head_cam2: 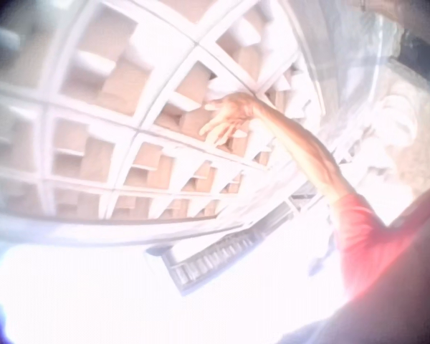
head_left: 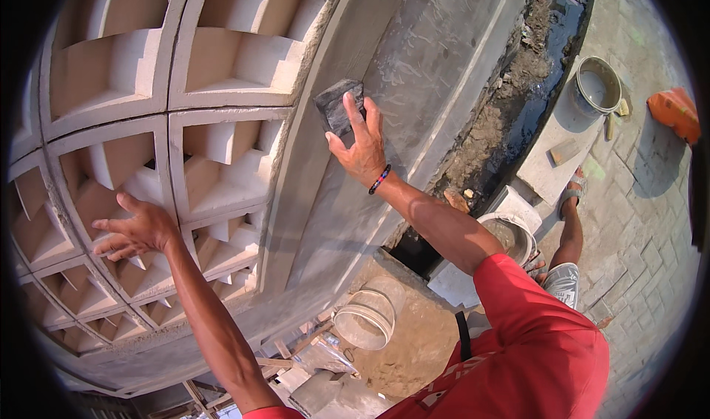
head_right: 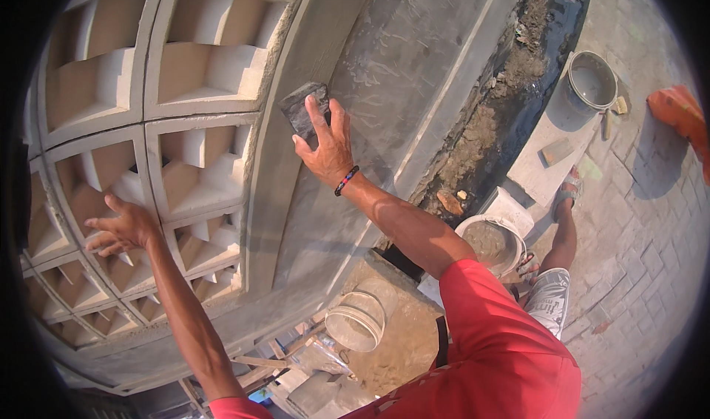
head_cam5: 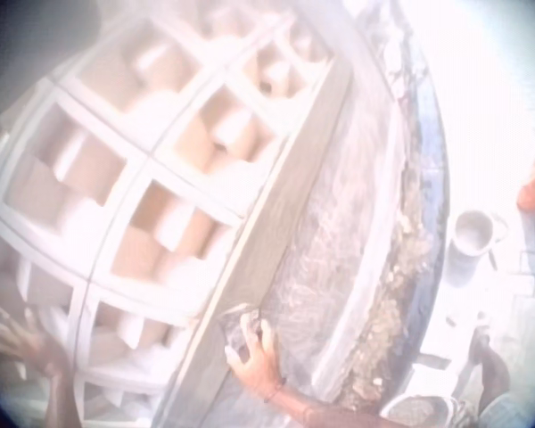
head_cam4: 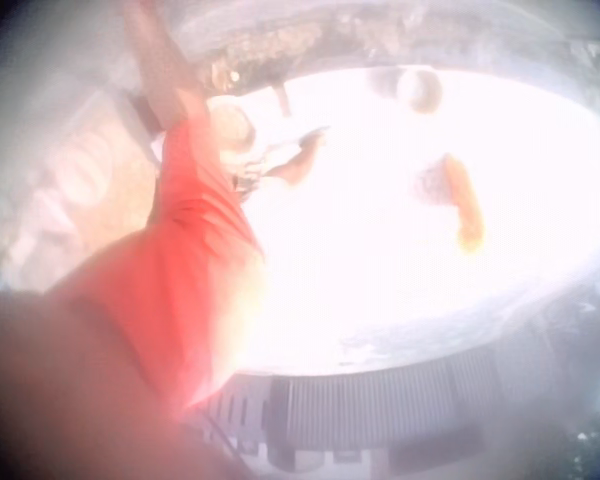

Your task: The person applies plaster to a decorative concrete wall using a trowel. They repeatedly scoop plaster from a bucket and smooth it onto the wall surface.

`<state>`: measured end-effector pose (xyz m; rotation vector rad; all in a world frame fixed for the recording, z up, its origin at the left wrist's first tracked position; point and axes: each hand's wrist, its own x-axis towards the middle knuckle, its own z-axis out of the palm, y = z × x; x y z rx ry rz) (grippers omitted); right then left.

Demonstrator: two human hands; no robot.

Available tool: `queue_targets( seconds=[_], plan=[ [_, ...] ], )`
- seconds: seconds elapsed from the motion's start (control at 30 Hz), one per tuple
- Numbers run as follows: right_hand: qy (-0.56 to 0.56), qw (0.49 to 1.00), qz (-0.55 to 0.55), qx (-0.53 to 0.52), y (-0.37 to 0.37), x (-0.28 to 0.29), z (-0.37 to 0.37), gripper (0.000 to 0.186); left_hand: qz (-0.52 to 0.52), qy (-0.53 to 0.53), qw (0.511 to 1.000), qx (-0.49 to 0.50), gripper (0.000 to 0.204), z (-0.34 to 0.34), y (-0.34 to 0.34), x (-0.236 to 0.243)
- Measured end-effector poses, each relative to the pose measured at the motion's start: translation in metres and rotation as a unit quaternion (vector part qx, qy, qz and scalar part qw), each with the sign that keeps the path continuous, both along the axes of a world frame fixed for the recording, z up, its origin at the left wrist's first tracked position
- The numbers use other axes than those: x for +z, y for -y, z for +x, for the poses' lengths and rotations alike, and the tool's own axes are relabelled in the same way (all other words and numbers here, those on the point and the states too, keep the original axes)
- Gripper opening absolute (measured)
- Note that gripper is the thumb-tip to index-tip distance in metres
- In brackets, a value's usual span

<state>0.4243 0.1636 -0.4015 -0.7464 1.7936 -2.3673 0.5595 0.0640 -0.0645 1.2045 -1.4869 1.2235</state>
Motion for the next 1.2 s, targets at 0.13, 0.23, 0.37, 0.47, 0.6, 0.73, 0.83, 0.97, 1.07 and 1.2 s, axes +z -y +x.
queue_targets(
  seconds=[0.13, 0.23, 0.37, 0.47, 0.6, 0.73, 0.83, 0.97, 1.07, 1.2],
  plan=[
    [-0.079, 0.997, -0.012, -0.026, 0.006, 0.002, -0.034, 0.081, -0.001, -0.009, 1.000, 0.012, 0.089, 0.005, 0.001, -0.001],
    [-0.015, 0.996, 0.007, -0.091, 0.021, 0.016, -0.116, 0.075, -0.009, -0.005, 1.000, 0.003, 0.089, 0.008, -0.002, 0.002],
    [0.152, 0.986, 0.024, -0.071, 0.020, 0.012, -0.081, 0.074, -0.020, 0.008, 1.000, 0.009, 0.088, 0.008, 0.002, 0.005],
    [0.095, 0.995, 0.007, -0.012, 0.004, 0.005, -0.001, 0.076, -0.011, 0.002, 1.000, 0.011, 0.088, 0.000, 0.003, -0.003],
    [-0.009, 0.999, -0.011, -0.031, 0.013, 0.022, -0.044, 0.074, -0.009, -0.010, 1.000, 0.022, 0.089, 0.009, 0.000, 0.000],
    [0.134, 0.989, 0.004, -0.058, 0.020, 0.021, -0.091, 0.070, -0.011, -0.007, 1.000, 0.012, 0.088, 0.008, -0.001, 0.004],
    [0.120, 0.992, 0.016, -0.032, 0.010, 0.007, -0.013, 0.074, -0.006, -0.007, 1.000, 0.007, 0.088, -0.003, 0.004, -0.003],
    [-0.024, 1.000, 0.005, -0.016, 0.009, 0.020, -0.023, 0.077, -0.010, -0.002, 1.000, 0.012, 0.088, 0.006, 0.005, -0.005],
    [0.093, 0.992, -0.040, -0.073, 0.022, 0.034, -0.106, 0.070, -0.009, -0.006, 1.000, 0.006, 0.088, 0.008, -0.003, 0.002],
    [0.094, 0.991, 0.012, -0.089, 0.021, 0.030, -0.059, 0.071, -0.010, 0.002, 1.000, 0.001, 0.087, 0.007, -0.002, 0.003]
  ],
)
